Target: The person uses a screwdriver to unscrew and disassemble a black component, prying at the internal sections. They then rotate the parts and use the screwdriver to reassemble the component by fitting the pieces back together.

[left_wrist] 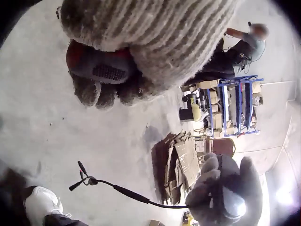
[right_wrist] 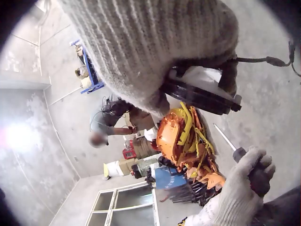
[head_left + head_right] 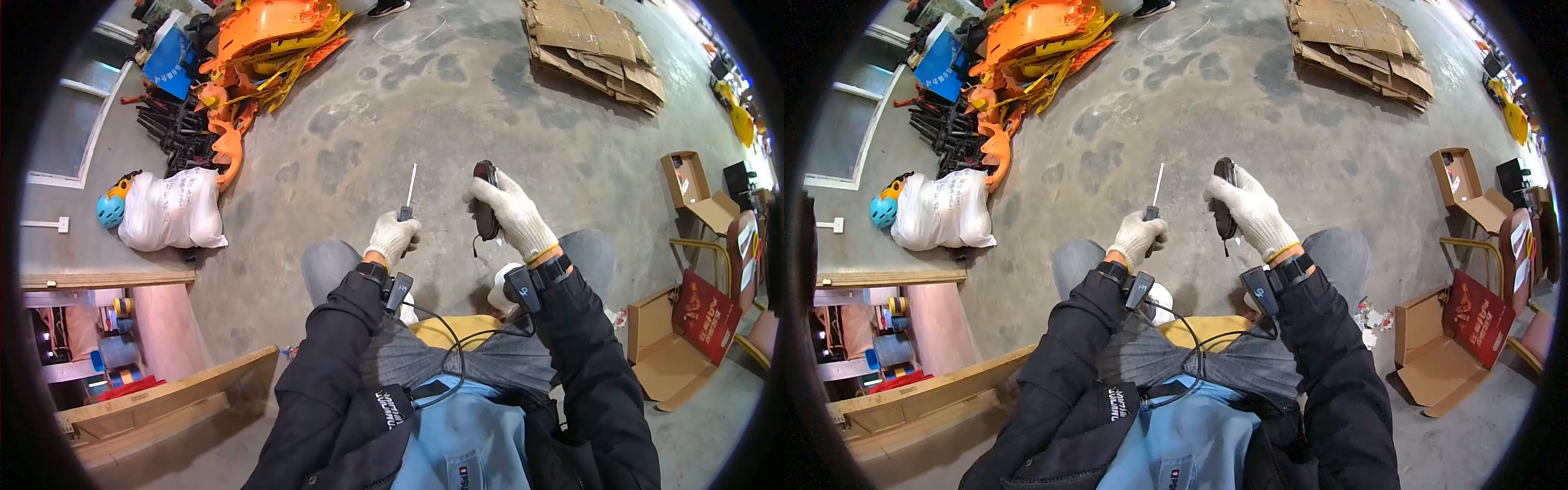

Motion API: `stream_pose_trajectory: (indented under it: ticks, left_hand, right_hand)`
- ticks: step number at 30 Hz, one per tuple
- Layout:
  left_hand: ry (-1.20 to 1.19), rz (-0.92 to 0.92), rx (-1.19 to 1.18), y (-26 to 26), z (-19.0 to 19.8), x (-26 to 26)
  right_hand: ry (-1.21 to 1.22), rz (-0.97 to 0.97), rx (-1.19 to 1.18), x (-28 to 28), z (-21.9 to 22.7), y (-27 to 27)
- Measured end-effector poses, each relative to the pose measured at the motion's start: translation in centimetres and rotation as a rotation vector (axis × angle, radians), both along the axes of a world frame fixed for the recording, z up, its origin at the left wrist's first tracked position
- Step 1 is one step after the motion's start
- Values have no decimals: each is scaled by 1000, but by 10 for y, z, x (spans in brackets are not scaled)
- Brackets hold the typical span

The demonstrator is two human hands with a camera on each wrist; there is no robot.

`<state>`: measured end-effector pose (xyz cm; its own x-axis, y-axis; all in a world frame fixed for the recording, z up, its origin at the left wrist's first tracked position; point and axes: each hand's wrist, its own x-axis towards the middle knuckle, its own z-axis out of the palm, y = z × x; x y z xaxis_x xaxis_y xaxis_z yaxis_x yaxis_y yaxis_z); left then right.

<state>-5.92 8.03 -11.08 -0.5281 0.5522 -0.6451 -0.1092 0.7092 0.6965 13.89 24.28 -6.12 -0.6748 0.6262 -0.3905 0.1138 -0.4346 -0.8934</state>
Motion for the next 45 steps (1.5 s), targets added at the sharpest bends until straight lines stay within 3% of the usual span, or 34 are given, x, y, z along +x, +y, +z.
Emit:
stream_pose_trajectory:
  ticks: [5, 8, 12, 13, 18, 19, 20, 21, 22, 23, 24, 25, 29, 35, 38, 45]
  left_hand:
    - [-172, 87, 160, -14, 15, -9]
    - [-250, 107, 243, -35, 54, -10]
    - [-264, 156, 354, -87, 98, -13]
    - [-255, 81, 360, -103, 97, -19]
    - [-358, 81, 398, -152, 113, -9]
    - [-230, -56, 488, -167, 76, -16]
    - [-488, 179, 408, -157, 118, 2]
    - [-493, 147, 398, -163, 112, 1]
    - [-223, -50, 393, -167, 90, -2]
    - [-98, -81, 390, -166, 82, 0]
    - [-407, 195, 423, -160, 66, 4]
    - [-441, 220, 392, -156, 81, 9]
    - [-442, 183, 527, -163, 42, 14]
    - [-351, 188, 499, -168, 23, 9]
    - [-383, 202, 525, -170, 23, 8]
    - [-417, 215, 548, -170, 36, 6]
  right_hand:
    - [5, -86, -94, 0, 2, 6]
    - [23, -163, -213, 1, 1, 12]
    - [25, -163, -197, 4, 2, 12]
    - [15, -160, -194, 6, 0, 10]
    - [64, -78, -114, 6, 2, 1]
    - [68, -56, -129, 4, -3, 0]
    - [70, -28, -137, 4, -8, 0]
    - [58, 9, -140, 2, -3, -2]
    - [41, 49, -133, 0, 4, -6]
    - [24, 62, -117, -4, 11, -11]
    - [57, 110, -101, -6, 0, -8]
    - [59, 125, -137, -9, -10, -6]
    - [125, 285, -226, -16, -34, -7]
    - [199, 379, -363, -32, -34, -18]
    - [83, 385, -264, -40, -32, -28]
    - [84, 397, -263, -53, -4, -50]
